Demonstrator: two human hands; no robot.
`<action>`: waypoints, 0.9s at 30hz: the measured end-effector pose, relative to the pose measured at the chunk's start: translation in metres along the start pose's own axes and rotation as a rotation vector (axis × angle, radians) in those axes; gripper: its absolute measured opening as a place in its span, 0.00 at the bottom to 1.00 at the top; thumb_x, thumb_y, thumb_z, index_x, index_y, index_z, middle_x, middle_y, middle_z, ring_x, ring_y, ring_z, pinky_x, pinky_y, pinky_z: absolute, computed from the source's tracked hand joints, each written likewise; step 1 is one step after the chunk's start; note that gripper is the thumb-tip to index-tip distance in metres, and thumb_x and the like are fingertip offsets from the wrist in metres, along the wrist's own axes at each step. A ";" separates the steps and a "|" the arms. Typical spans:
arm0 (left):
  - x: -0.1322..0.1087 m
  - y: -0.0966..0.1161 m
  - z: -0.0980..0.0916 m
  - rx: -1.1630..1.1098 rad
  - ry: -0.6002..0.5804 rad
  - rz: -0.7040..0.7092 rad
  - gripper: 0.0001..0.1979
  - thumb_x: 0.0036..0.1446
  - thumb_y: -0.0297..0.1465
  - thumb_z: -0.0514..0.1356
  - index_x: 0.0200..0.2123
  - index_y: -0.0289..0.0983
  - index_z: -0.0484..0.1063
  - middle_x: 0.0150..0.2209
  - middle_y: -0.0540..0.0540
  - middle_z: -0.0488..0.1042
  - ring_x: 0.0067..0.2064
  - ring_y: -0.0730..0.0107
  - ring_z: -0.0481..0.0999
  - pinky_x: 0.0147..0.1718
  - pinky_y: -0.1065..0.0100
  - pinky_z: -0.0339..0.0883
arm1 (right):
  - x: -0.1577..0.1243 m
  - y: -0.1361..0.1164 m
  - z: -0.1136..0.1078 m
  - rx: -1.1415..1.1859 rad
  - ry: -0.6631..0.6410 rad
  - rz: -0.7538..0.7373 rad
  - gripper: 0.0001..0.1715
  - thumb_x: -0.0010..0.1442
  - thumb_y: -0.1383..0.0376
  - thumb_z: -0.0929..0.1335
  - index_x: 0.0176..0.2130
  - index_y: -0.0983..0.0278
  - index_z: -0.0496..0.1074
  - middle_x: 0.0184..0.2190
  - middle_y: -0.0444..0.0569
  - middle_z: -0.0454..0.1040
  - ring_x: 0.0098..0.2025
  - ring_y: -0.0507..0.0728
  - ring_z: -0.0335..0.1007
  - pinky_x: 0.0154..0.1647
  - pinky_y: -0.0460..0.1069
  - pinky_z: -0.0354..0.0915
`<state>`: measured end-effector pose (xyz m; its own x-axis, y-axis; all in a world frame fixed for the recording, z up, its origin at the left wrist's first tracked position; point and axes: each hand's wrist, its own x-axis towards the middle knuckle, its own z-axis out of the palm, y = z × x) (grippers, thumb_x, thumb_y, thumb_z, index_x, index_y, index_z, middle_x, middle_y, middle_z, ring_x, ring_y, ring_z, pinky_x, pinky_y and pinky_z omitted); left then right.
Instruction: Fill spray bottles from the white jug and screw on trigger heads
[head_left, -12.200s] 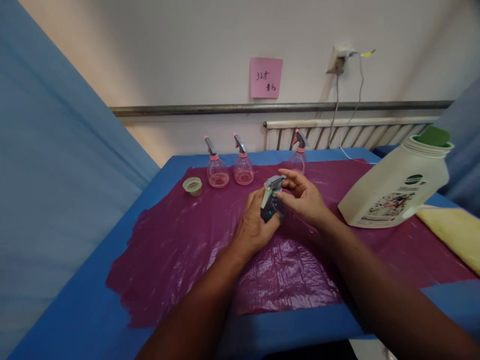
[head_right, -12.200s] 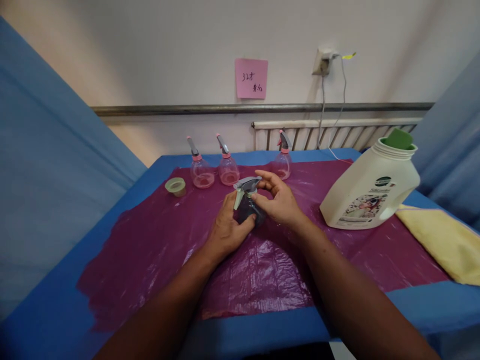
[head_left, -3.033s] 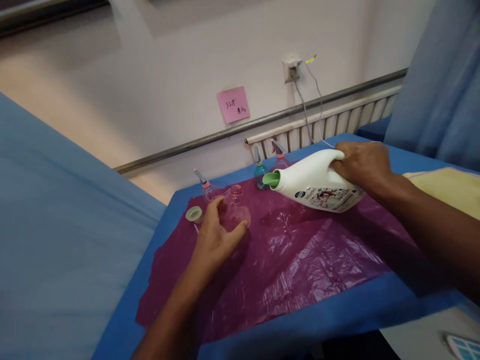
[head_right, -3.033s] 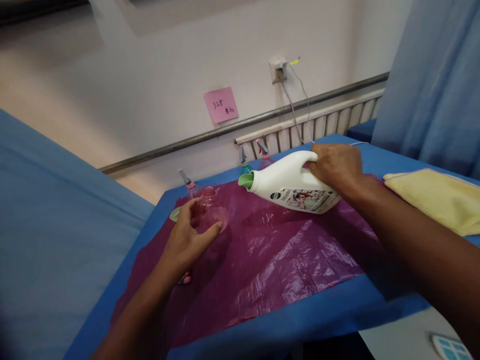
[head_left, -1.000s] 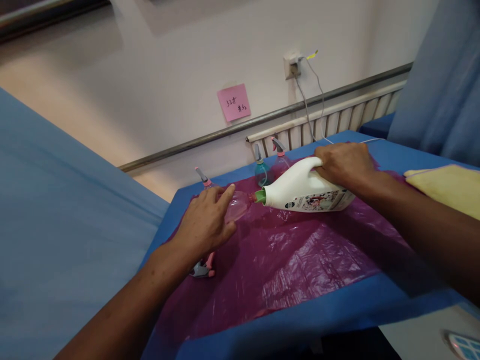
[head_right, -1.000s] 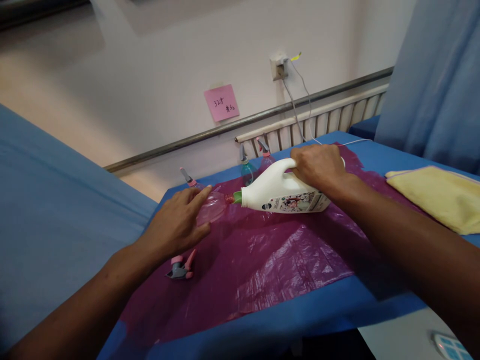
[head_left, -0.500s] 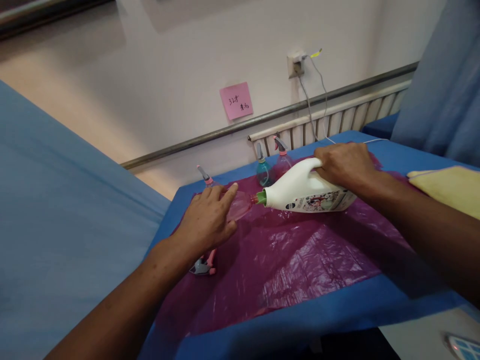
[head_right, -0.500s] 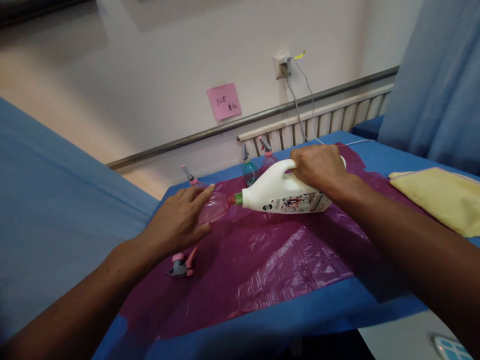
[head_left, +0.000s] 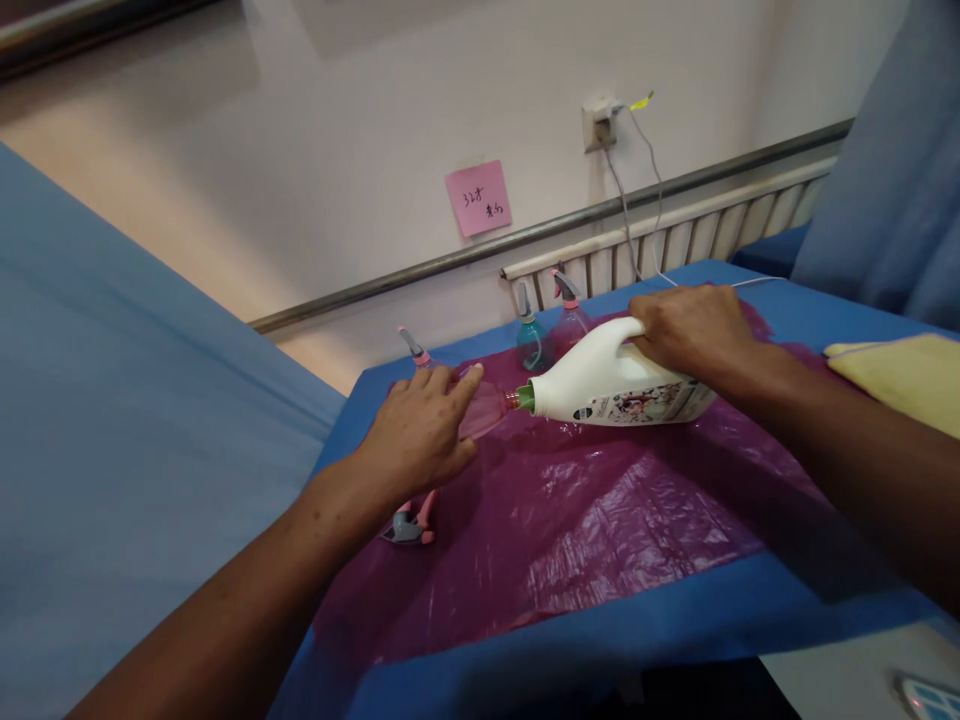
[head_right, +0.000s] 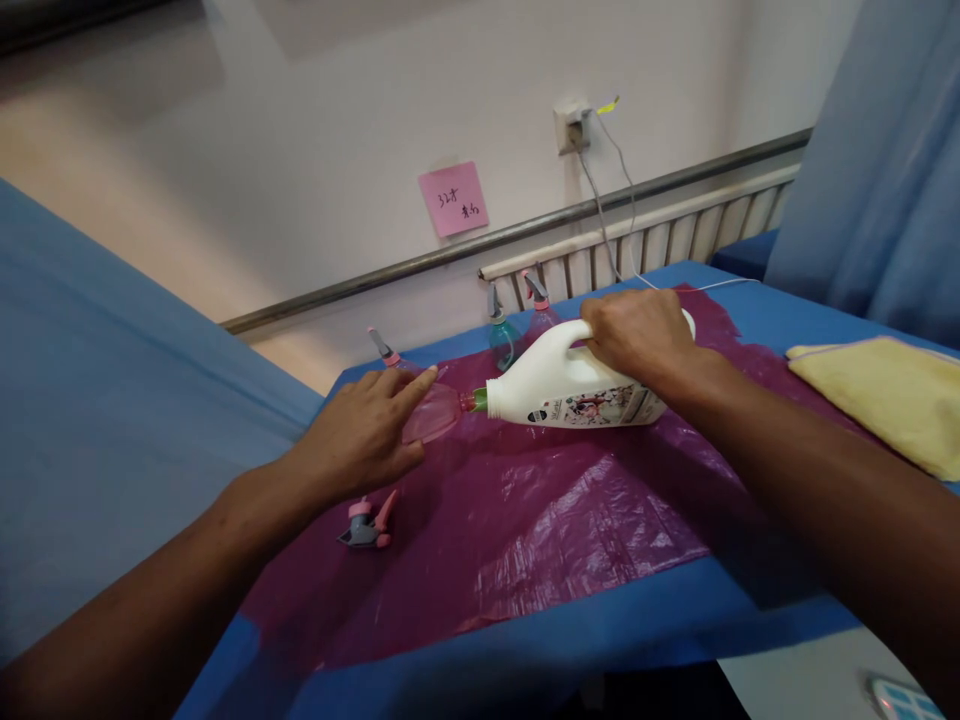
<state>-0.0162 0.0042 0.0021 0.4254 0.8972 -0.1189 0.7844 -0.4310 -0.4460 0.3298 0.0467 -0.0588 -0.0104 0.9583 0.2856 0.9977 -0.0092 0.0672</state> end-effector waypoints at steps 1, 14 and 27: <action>0.000 0.000 -0.001 0.000 -0.006 -0.003 0.48 0.65 0.38 0.65 0.83 0.39 0.52 0.74 0.32 0.69 0.70 0.36 0.72 0.66 0.44 0.70 | 0.000 0.000 0.001 0.008 0.007 -0.001 0.18 0.74 0.57 0.66 0.52 0.60 0.84 0.46 0.60 0.87 0.42 0.65 0.79 0.36 0.54 0.52; 0.005 0.001 -0.008 0.041 -0.015 0.027 0.47 0.66 0.39 0.67 0.83 0.38 0.54 0.72 0.30 0.71 0.70 0.32 0.72 0.64 0.43 0.70 | 0.000 0.002 0.006 0.020 0.073 -0.038 0.19 0.74 0.56 0.67 0.50 0.60 0.86 0.43 0.61 0.87 0.39 0.66 0.79 0.37 0.54 0.55; 0.006 0.001 -0.011 0.068 0.003 0.044 0.46 0.65 0.40 0.66 0.81 0.39 0.56 0.68 0.31 0.73 0.65 0.36 0.74 0.60 0.46 0.72 | -0.001 0.001 0.001 0.013 0.014 -0.017 0.22 0.76 0.54 0.64 0.53 0.59 0.84 0.46 0.61 0.87 0.42 0.67 0.79 0.37 0.55 0.54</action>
<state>-0.0080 0.0080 0.0105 0.4604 0.8771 -0.1366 0.7325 -0.4623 -0.4997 0.3308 0.0462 -0.0597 -0.0284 0.9540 0.2983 0.9981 0.0110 0.0600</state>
